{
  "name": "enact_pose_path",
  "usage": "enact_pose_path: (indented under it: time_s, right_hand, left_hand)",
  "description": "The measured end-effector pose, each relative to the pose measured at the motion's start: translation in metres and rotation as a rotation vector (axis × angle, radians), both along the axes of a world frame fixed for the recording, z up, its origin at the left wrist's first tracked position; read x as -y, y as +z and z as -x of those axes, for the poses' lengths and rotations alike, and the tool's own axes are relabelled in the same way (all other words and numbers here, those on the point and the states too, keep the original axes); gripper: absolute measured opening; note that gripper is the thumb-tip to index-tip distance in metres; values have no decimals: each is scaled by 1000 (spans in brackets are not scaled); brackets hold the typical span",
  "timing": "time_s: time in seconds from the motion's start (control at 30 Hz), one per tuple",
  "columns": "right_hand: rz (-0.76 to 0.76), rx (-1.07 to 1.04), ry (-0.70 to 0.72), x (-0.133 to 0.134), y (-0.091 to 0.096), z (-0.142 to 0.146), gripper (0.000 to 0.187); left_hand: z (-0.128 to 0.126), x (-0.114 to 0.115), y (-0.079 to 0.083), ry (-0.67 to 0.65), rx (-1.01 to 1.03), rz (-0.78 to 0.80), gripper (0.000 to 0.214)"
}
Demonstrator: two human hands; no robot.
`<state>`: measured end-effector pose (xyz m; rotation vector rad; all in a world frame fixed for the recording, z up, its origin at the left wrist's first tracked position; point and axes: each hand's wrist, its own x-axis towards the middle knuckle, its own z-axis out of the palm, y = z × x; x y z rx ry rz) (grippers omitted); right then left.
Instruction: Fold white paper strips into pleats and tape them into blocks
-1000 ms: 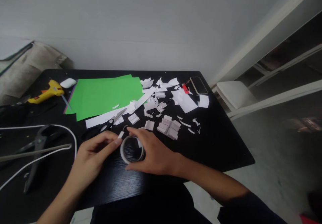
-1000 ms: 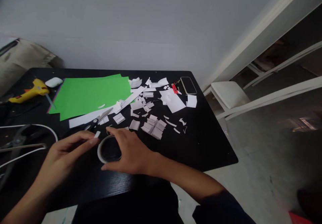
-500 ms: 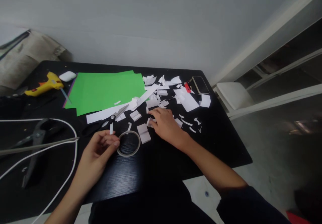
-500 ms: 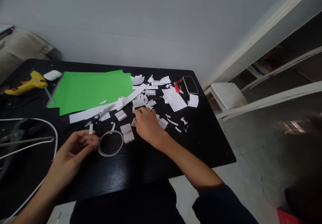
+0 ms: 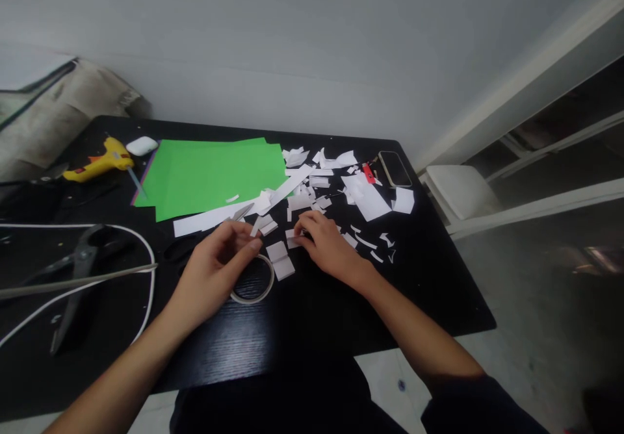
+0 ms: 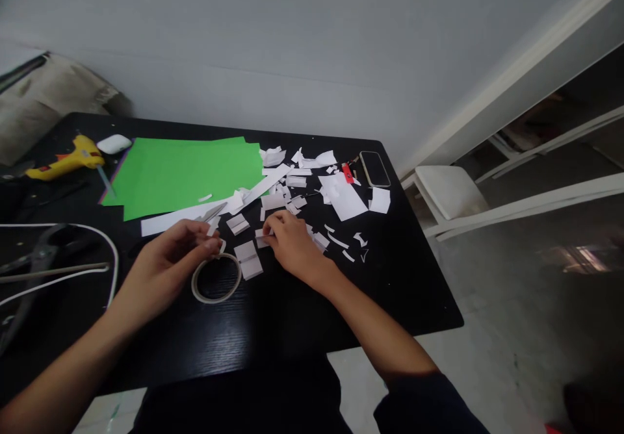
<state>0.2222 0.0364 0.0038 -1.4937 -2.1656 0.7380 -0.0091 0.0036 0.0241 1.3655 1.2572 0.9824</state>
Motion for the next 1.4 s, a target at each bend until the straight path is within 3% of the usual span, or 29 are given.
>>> enact_pose_path:
  time_s: [0.13, 0.2, 0.27, 0.37, 0.47, 0.63, 0.87, 1.4]
  right_hand:
    - [-36, -392, -41, 3, 4, -3, 10]
    - [35, -582, -86, 6, 5, -1, 12]
    - [154, -735, -113, 10, 4, 1, 27]
    - [289, -853, -153, 13, 1, 4, 35]
    - [327, -875, -179, 12, -3, 5, 28]
    - [318, -840, -174, 11, -7, 6, 15]
    - [272, -724, -157, 16, -6, 9, 14]
    - [283, -754, -132, 21, -3, 13, 16]
  left_hand:
    - [-17, -14, 3, -37, -34, -125, 34]
    - [-23, -17, -4, -53, -48, -169, 43]
    - [-27, -17, -13, -56, -51, -197, 45]
    - [-26, -16, -23, -54, -73, -236, 29]
    - [-20, -15, -22, -75, -139, -345, 11]
    - [-15, -12, -12, -260, -311, -509, 9]
    - [-18, -10, -18, -293, -365, -513, 12]
    - [-20, -12, -20, -269, -346, -436, 14]
